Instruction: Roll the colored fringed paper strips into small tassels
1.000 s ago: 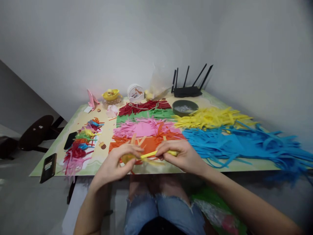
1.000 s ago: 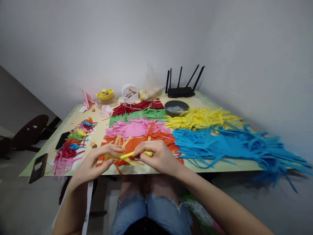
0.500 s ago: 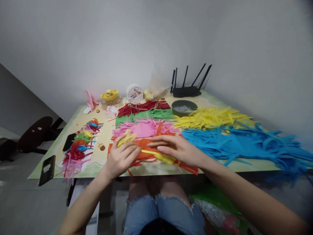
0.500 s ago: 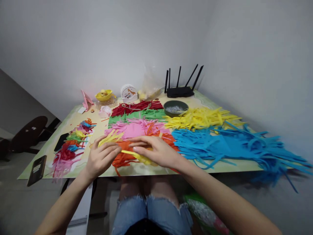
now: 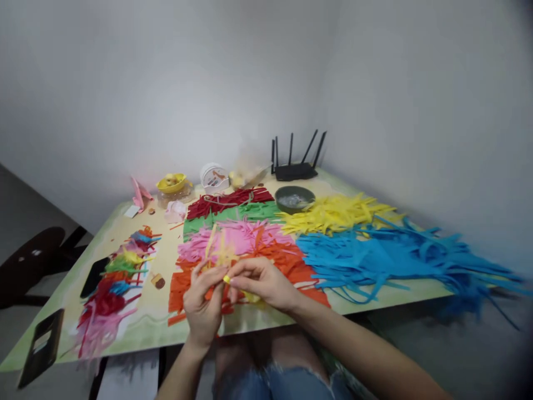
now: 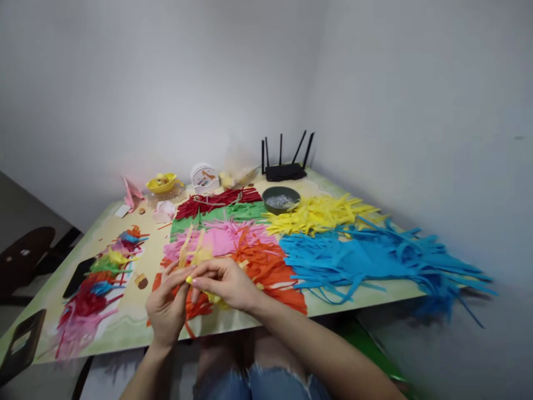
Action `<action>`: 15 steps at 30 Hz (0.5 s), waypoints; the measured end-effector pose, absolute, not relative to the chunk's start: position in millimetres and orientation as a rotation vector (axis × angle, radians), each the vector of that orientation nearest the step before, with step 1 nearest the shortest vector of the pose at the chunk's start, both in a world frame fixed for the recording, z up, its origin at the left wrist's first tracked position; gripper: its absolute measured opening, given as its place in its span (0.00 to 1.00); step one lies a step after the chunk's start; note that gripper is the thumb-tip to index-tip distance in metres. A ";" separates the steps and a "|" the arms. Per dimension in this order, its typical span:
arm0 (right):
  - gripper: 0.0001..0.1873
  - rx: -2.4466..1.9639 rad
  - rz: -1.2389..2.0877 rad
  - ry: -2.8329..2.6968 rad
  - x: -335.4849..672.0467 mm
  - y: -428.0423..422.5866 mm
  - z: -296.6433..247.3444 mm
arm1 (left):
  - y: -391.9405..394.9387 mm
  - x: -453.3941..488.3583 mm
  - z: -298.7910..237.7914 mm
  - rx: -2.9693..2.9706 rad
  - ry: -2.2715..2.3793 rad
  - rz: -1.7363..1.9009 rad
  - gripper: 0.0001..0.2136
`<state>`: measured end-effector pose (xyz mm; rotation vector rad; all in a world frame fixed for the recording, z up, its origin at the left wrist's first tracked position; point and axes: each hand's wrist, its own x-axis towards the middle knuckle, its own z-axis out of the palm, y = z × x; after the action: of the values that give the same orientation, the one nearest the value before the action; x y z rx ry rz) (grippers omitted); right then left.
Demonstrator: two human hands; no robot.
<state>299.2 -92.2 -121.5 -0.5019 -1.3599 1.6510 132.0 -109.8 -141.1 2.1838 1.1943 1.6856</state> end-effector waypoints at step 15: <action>0.13 -1.457 0.310 -2.110 387.0 59.4 -122.2 | -72.0 138.7 -140.1 1.067 1.252 2.067 0.13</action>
<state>387.0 59.4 -122.2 -1.4565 -2.1099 0.3104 138.7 -72.0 -140.1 1.0672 1.2523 2.0668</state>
